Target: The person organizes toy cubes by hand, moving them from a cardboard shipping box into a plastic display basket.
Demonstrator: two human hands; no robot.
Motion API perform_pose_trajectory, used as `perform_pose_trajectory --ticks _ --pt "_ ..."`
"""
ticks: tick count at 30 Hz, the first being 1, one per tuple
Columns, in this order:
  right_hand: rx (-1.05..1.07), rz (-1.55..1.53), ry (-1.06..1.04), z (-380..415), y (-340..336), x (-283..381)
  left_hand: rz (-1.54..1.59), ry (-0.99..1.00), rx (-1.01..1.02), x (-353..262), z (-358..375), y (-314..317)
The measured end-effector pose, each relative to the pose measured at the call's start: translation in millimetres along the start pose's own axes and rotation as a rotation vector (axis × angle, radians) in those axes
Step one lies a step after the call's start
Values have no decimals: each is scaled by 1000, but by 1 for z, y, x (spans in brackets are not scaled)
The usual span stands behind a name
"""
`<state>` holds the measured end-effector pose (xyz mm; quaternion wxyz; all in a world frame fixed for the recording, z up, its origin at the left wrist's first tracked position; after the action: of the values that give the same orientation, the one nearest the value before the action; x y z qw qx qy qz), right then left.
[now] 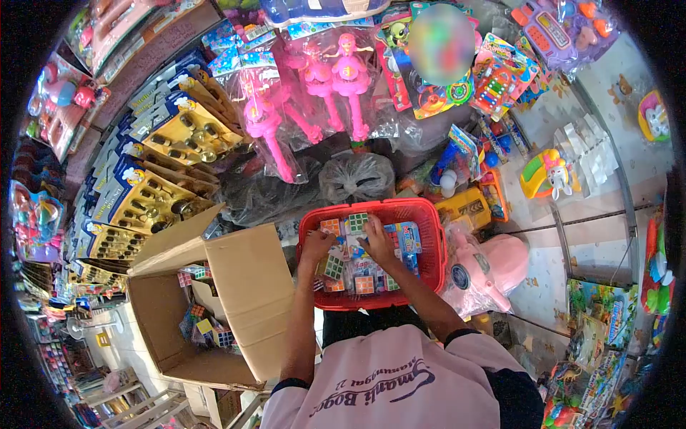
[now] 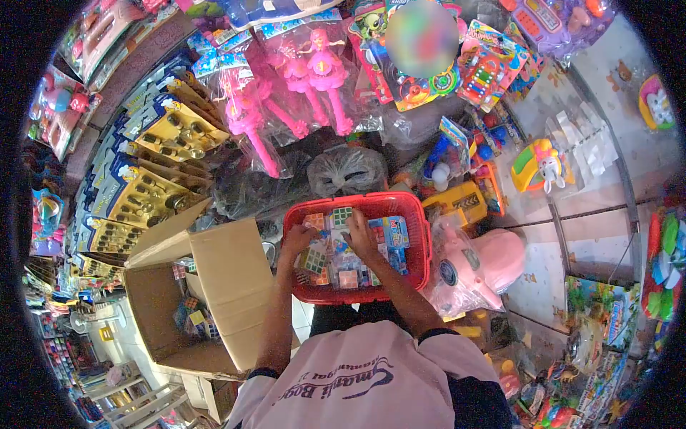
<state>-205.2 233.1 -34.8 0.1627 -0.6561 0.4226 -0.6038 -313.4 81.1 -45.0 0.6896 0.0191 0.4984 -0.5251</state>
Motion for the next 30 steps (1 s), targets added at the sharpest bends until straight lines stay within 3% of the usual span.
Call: perform_pose_trajectory --ticks 5,8,11,12,14,15,16,18,20,22,24,27,30 --pt "61 -138 78 8 -14 -2 74 17 -17 1 -5 -1" --pt "20 -121 39 11 -29 3 252 5 -37 -9 -1 -5" --pt "0 -187 41 11 -32 -9 679 43 41 -25 0 4" --pt "-14 -253 61 10 -39 -8 738 117 38 -37 3 1" --pt "-45 -383 101 3 -71 11 811 85 81 -48 5 6" --pt "-48 -390 10 -2 -89 29 846 69 104 -58 6 8" --pt "-49 -395 -79 -6 -109 49 850 -22 145 -68 10 13" --pt "27 -354 -209 -5 -136 81 888 8 243 -62 -11 40" --pt "142 -320 -262 -3 -147 103 907 -41 394 -104 9 50" --pt "202 -227 -314 7 -140 102 895 47 439 -122 9 60" --pt "200 -178 -267 15 -137 88 774 158 444 -143 12 63" --pt "195 -170 -232 22 -138 75 821 83 481 -126 -5 89" --pt "178 -174 -217 31 -142 67 703 234 516 -135 -8 98"
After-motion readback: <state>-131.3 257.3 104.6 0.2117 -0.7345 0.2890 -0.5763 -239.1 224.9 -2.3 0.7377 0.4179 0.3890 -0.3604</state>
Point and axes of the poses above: each hand's wrist, its own z-axis away from the middle knuckle, its own y-axis out of the palm, x = y × z, the point moved 10 cm from there along -z, towards the middle knuckle, and after that the axes turned 3 degrees about x, right-handed, at the moved point
